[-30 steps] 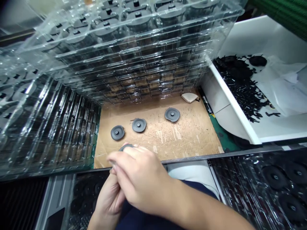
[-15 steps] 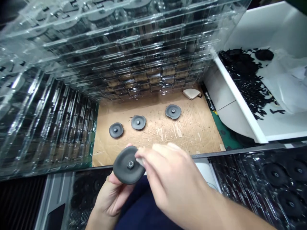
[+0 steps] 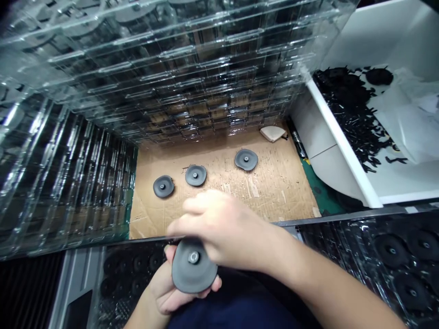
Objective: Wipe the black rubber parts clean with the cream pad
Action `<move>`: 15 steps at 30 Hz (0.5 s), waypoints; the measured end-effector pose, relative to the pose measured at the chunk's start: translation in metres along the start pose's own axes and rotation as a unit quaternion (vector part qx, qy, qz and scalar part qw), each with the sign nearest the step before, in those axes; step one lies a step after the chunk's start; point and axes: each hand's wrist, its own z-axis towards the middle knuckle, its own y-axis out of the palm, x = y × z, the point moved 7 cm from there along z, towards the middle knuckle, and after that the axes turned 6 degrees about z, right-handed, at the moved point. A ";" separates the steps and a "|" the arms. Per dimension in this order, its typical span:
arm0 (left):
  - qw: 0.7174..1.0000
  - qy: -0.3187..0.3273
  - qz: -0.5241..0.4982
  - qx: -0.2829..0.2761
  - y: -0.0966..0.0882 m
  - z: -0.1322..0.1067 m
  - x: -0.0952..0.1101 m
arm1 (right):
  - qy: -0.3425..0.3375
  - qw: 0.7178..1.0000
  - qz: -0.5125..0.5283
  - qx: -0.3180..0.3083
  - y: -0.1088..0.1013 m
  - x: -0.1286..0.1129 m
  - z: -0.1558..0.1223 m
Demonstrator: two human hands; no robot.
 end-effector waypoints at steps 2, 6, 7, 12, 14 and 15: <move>0.994 -0.051 -0.059 -0.079 0.012 -0.001 -0.002 | 0.088 0.993 -0.044 0.062 0.002 0.026 -0.011; 0.987 -0.028 -0.105 -0.121 0.015 -0.005 0.009 | 0.155 0.983 -0.001 0.095 0.037 0.072 -0.040; 0.988 -0.020 -0.099 -0.114 0.013 -0.006 0.010 | 0.159 0.982 -0.002 0.098 0.045 0.080 -0.046; 0.994 0.026 -0.071 -0.083 0.008 -0.008 0.016 | 0.203 0.965 -0.026 0.166 0.029 0.073 -0.054; 0.997 0.053 -0.031 -0.043 0.005 -0.008 0.020 | 0.185 0.962 -0.027 0.199 0.007 0.042 -0.044; 0.998 0.068 -0.005 -0.014 0.002 -0.008 0.022 | 0.127 0.973 -0.021 0.194 0.000 0.019 -0.034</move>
